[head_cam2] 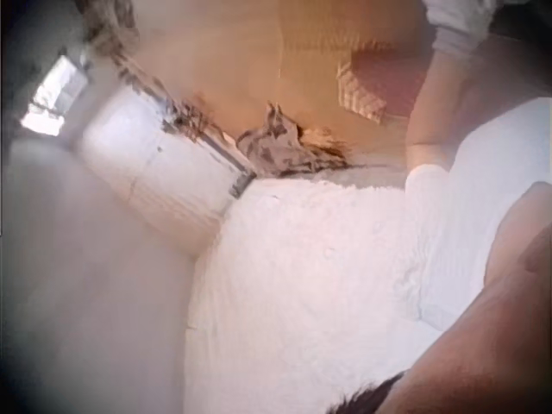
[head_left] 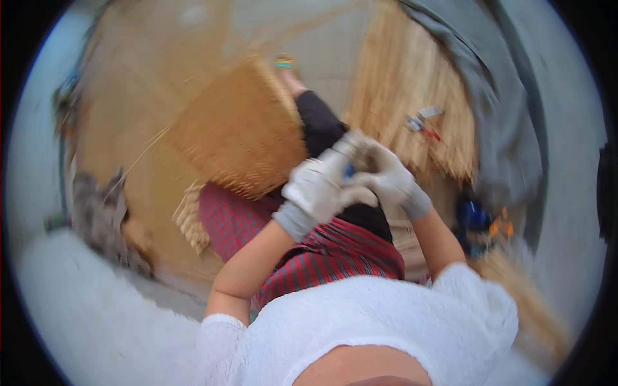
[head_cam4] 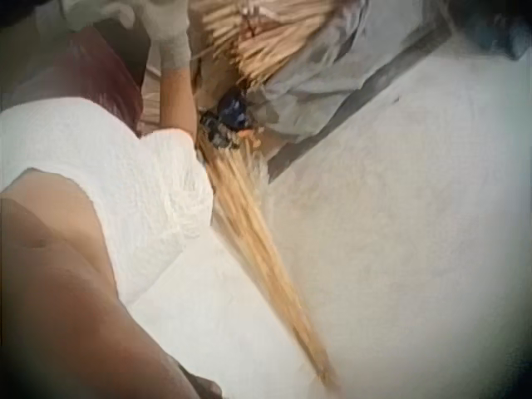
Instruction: The person weaves a rectangular basket using thin wooden strips, interlacing them by hand. They periodically measure the basket with a tape measure and trim the excess strip ends with shears.
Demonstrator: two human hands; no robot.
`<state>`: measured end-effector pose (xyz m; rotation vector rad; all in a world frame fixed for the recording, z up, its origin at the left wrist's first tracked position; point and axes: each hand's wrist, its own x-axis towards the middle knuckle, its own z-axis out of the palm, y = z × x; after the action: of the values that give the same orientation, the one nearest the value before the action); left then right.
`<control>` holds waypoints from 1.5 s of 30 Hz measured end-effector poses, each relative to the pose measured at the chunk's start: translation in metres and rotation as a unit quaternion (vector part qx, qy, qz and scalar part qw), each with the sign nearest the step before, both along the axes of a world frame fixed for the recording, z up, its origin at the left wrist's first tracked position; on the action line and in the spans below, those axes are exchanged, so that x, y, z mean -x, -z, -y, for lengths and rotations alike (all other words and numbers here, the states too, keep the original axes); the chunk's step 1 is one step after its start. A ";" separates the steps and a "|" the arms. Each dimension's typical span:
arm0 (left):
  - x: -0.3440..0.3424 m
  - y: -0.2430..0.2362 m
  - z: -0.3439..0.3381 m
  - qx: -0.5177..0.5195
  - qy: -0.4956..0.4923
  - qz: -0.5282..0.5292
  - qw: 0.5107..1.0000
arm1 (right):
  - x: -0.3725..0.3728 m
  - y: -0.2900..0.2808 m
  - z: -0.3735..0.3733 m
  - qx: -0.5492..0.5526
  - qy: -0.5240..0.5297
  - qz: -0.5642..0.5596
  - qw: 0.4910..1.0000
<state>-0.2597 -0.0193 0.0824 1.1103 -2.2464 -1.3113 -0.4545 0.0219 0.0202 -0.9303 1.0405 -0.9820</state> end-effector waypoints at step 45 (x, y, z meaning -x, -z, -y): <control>-0.124 0.188 0.066 -0.259 -0.443 -0.346 0.785 | -0.001 0.006 -0.059 0.250 -0.193 -0.339 0.886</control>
<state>-0.1358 -0.0851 -0.1057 1.2931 -0.6580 -1.5216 -0.4537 0.0805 0.0147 -1.9256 1.1155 -0.5860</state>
